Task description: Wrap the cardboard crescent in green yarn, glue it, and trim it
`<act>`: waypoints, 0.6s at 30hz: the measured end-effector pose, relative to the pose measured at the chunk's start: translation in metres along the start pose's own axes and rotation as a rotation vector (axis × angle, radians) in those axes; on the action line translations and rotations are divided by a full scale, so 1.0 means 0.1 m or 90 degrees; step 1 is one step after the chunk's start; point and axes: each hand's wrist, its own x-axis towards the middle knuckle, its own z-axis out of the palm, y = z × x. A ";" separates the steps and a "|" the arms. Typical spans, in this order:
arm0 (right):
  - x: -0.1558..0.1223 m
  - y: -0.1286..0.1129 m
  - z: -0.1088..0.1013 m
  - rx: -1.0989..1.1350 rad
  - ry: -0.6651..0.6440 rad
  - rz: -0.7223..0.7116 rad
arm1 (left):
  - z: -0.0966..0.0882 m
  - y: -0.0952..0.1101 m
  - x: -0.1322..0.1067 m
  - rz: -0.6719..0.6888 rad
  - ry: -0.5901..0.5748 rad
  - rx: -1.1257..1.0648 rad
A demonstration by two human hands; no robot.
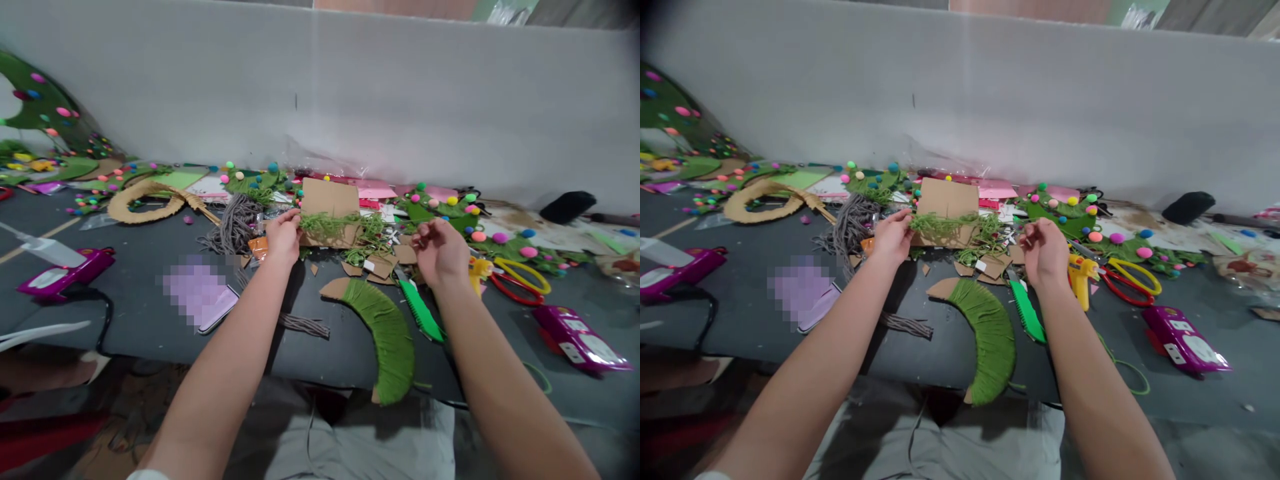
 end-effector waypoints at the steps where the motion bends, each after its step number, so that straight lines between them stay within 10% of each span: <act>1: 0.03 0.00 -0.03 0.007 0.041 -0.013 | 0.00 0.01 0.00 0.003 0.006 0.004; 7: 0.11 0.03 -0.13 -0.002 0.180 -0.024 | -0.02 0.03 -0.02 0.039 0.029 0.071; 13: 0.00 -0.08 -0.01 0.042 0.045 0.051 | -0.01 0.06 -0.06 0.160 0.044 0.180; 18: -0.10 -0.15 0.08 0.029 -0.072 0.060 | 0.00 0.08 -0.21 0.354 -0.094 0.441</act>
